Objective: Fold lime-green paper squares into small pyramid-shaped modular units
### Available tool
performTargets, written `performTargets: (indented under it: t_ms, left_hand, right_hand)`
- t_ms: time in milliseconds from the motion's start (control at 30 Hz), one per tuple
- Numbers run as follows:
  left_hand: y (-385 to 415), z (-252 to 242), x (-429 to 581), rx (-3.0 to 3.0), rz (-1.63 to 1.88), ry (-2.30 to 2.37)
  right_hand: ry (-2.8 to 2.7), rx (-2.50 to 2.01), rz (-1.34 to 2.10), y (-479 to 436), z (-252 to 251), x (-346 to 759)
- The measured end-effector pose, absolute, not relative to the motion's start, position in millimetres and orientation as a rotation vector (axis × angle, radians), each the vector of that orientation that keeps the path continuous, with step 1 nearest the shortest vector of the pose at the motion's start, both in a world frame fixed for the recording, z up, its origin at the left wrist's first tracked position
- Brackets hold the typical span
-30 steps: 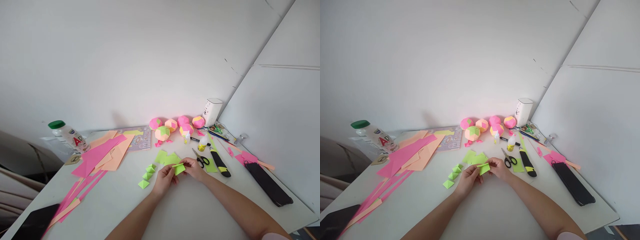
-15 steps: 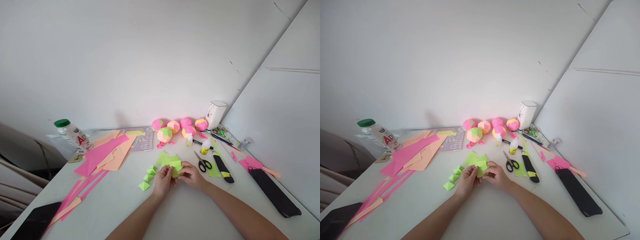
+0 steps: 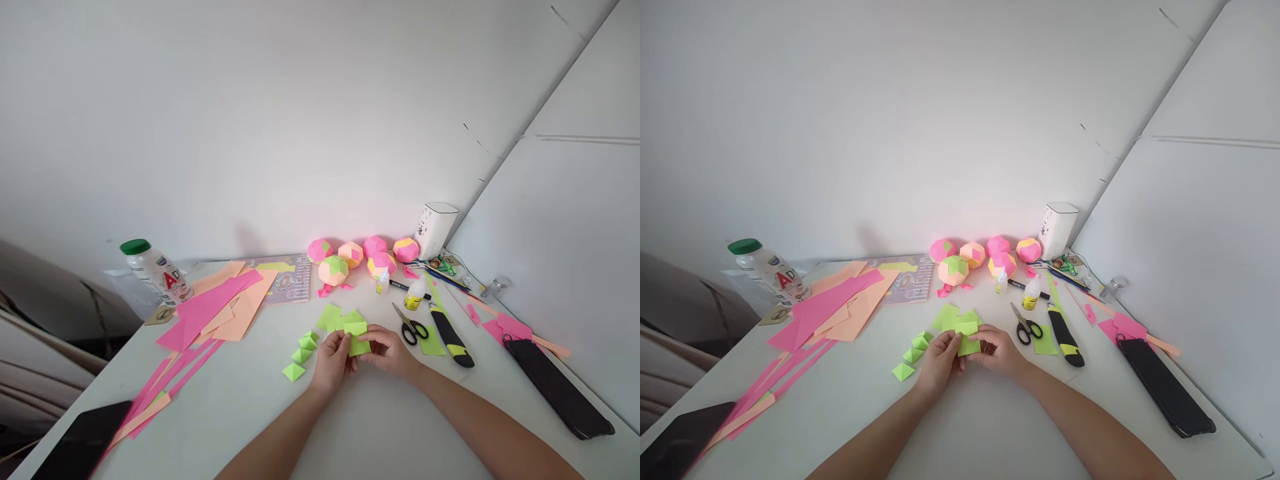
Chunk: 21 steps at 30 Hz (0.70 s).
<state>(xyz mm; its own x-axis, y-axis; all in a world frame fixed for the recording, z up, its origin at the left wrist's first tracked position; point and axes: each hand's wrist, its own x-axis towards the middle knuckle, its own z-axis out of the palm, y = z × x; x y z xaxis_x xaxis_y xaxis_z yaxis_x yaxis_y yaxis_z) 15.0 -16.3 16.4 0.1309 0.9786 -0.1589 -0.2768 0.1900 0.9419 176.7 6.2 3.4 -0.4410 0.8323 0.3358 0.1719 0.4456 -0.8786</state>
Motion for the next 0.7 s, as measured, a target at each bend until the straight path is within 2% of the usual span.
performTargets:
  t_ms: [200, 700]
  left_hand:
    - [-17, 17, 16, 0.928, 1.123, 0.971]
    - [-18, 6, 19, 0.999, 1.117, 0.93]
  right_hand:
    - [-1.851, -0.846, 1.025, 7, 5, 177]
    - [-1.603, -0.905, 1.352, 11, 10, 179]
